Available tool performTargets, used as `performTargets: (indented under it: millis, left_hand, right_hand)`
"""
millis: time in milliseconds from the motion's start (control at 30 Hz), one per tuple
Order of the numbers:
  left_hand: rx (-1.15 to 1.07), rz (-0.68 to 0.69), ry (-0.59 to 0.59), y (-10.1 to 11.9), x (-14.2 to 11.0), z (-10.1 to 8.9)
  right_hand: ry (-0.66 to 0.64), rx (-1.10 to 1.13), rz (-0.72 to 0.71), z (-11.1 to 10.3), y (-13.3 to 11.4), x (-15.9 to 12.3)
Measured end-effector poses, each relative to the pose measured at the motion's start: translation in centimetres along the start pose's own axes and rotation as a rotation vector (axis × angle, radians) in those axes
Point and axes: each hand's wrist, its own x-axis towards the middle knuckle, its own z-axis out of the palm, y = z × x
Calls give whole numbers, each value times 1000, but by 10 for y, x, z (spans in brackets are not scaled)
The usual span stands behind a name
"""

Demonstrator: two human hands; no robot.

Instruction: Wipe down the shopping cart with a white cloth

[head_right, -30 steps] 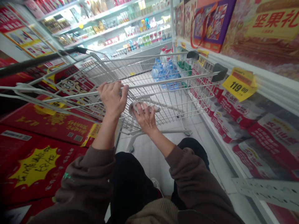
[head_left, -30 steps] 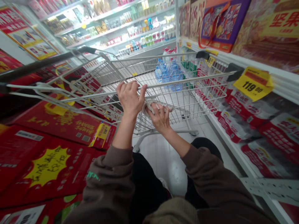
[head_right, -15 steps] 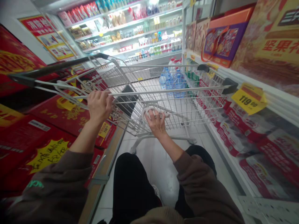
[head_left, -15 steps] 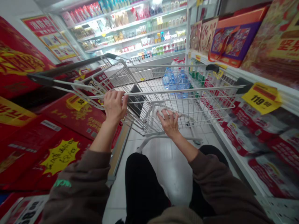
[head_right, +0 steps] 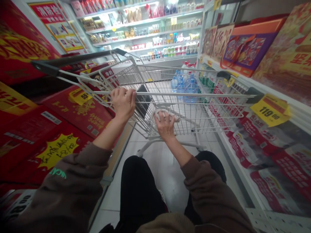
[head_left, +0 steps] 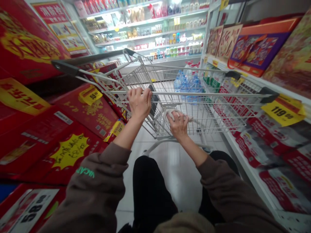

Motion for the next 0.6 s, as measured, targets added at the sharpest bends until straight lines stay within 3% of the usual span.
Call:
performTargets:
  millis: [133,233,367,467,600]
  left_hand:
    - [-24,1,-13,0,0,0]
    - [-15,-2,-16,2,0,-1]
    - [3,8,-29,5,-1,-5]
    - [35,31,-18,6,-2,-6]
    - [38,40,-13,7,-1,-6]
  right_hand:
    - [-105,45,40,-11,-7,3]
    - [11,61,17,-19,-13,21]
    - [153,0,-4,-3,-21,27]
    - [68,-36,-31,10,-25,10]
    - [-87,23,43,-5,-31,6]
